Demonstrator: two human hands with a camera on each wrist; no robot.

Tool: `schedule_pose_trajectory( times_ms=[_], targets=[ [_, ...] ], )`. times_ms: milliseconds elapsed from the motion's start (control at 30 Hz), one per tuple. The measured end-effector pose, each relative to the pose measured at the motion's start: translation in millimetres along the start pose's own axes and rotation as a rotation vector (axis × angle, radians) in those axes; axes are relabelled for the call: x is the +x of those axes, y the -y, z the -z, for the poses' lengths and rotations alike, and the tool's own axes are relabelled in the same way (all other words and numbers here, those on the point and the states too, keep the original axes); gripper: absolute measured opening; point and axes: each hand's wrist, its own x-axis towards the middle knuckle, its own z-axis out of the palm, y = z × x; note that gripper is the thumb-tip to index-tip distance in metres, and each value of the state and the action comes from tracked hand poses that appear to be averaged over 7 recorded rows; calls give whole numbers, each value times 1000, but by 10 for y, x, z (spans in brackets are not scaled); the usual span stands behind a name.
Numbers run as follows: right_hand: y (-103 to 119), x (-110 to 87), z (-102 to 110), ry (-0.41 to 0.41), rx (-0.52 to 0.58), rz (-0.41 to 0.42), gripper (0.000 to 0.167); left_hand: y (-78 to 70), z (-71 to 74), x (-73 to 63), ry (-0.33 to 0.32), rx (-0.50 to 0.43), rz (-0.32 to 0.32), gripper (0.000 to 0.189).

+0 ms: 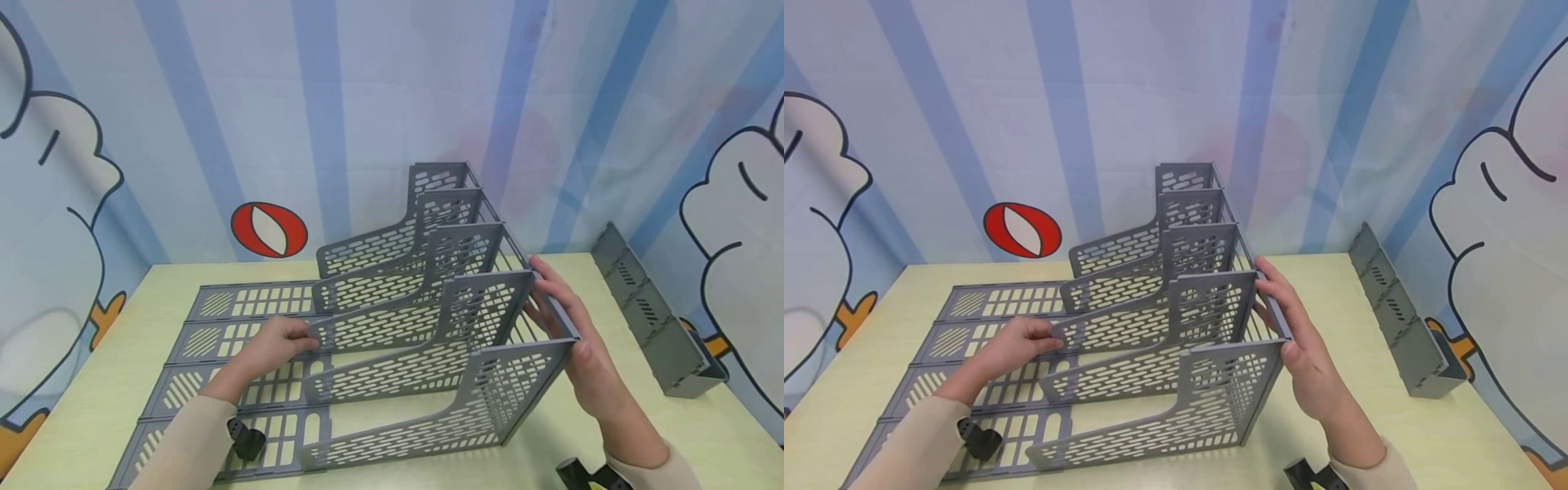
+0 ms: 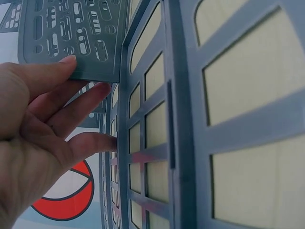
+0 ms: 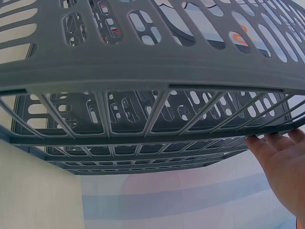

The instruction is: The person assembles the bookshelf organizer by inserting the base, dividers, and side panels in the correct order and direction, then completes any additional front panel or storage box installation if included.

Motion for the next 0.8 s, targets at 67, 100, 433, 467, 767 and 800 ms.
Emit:
schedule_pose_trajectory(
  times_ms=[67,100,433,467,767,800],
  targets=[
    [-2,-5,1,-5,3,-5,62,-4,-2,3,2,-2,-7,44],
    [-4,-8,0,-7,4,-6,62,-5,-1,3,7,-5,-10,44],
    [-25,-15,-25,-30,-7,2,61,63,196,23,83,-30,0,35],
    [-25,-15,-27,-31,-8,2,62,67,220,39,70,-36,10,38],
    [-38,-9,-26,-34,18,9,62,70,384,280,-126,-118,75,42],
    [-40,-9,-23,-37,17,9,63,65,391,313,-133,-122,84,43]
  ],
)
